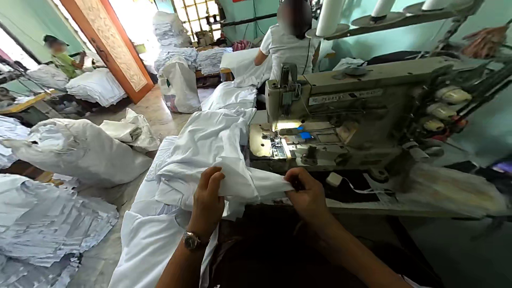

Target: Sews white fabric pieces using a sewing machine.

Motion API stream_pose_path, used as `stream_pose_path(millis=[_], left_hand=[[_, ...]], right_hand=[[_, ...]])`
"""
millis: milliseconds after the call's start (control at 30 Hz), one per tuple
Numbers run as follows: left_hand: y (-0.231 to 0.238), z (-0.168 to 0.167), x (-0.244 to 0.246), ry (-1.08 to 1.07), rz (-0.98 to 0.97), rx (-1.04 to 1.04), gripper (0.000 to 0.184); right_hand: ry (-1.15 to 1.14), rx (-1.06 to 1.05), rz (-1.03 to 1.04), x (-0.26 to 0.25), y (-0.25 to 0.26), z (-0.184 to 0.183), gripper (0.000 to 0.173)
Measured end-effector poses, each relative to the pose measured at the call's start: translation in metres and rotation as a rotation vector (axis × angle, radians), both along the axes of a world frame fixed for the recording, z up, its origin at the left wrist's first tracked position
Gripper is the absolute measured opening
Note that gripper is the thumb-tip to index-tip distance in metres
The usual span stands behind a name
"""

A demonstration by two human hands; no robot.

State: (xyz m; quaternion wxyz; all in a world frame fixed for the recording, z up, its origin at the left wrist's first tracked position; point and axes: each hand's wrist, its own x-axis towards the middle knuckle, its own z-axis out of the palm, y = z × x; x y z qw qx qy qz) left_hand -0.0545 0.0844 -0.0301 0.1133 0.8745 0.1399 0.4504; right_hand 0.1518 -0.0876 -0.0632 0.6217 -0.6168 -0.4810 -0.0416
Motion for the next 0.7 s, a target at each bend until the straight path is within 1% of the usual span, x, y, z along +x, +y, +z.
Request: stream_pose_path(millis=[67, 100, 133, 167, 200, 233, 267, 300, 367, 400, 433, 500, 533, 567, 633, 667, 700], left_hand=[[0.006, -0.022, -0.005, 0.194, 0.002, -0.062, 0.054], [0.008, -0.029, -0.010, 0.276, 0.019, -0.097, 0.067], [0.009, -0.034, -0.015, 0.336, 0.045, -0.122, 0.075], [0.008, -0.037, -0.021, 0.358, 0.075, -0.154, 0.076], [0.007, -0.039, -0.027, 0.334, 0.100, -0.202, 0.071], [0.006, -0.041, -0.030, 0.266, 0.107, -0.285, 0.061], [0.005, -0.042, -0.032, 0.156, 0.072, -0.427, 0.051], [0.004, -0.039, -0.032, 0.016, -0.038, -0.679, 0.044], [0.002, -0.024, -0.031, -0.292, -0.348, -1.296, 0.029], [0.002, -0.019, -0.029, -0.381, -0.427, -1.444, 0.026], [0.003, -0.017, -0.028, -0.390, -0.441, -1.457, 0.025], [0.008, -0.017, -0.028, -0.309, -0.424, -1.342, 0.032], [0.011, -0.018, -0.031, -0.270, -0.438, -1.301, 0.035], [0.014, -0.019, -0.034, -0.241, -0.481, -1.281, 0.035], [0.019, -0.021, -0.041, -0.155, -0.605, -1.231, 0.034], [0.019, -0.021, -0.043, -0.095, -0.620, -1.164, 0.032], [0.018, -0.021, -0.044, -0.042, -0.588, -1.076, 0.028]], right_hand=[[0.256, 0.034, 0.076, 0.000, -0.002, 0.005, 0.017], [0.434, 0.016, 0.117, 0.002, -0.003, 0.006, 0.016], [0.639, -0.010, 0.188, 0.004, -0.005, 0.007, 0.015], [0.832, -0.037, 0.284, 0.006, -0.008, 0.006, 0.013], [0.979, -0.078, 0.392, 0.007, -0.010, 0.004, 0.011], [1.080, -0.107, 0.490, 0.007, -0.011, 0.000, 0.010], [1.146, -0.114, 0.570, 0.008, -0.012, -0.006, 0.008], [1.186, -0.120, 0.625, 0.008, -0.010, -0.012, 0.008], [1.203, -0.144, 0.665, 0.007, -0.007, -0.019, 0.013], [1.180, -0.158, 0.671, 0.007, -0.007, -0.021, 0.015], [1.149, -0.169, 0.678, 0.008, -0.007, -0.022, 0.014], [1.066, -0.156, 0.684, 0.010, -0.008, -0.021, 0.008], [0.999, -0.142, 0.682, 0.011, -0.009, -0.021, 0.012], [0.908, -0.136, 0.678, 0.014, -0.012, -0.021, 0.018], [0.660, -0.158, 0.652, 0.021, -0.017, -0.019, 0.022], [0.523, -0.181, 0.624, 0.024, -0.020, -0.018, 0.024], [0.409, -0.202, 0.570, 0.024, -0.020, -0.017, 0.024]])
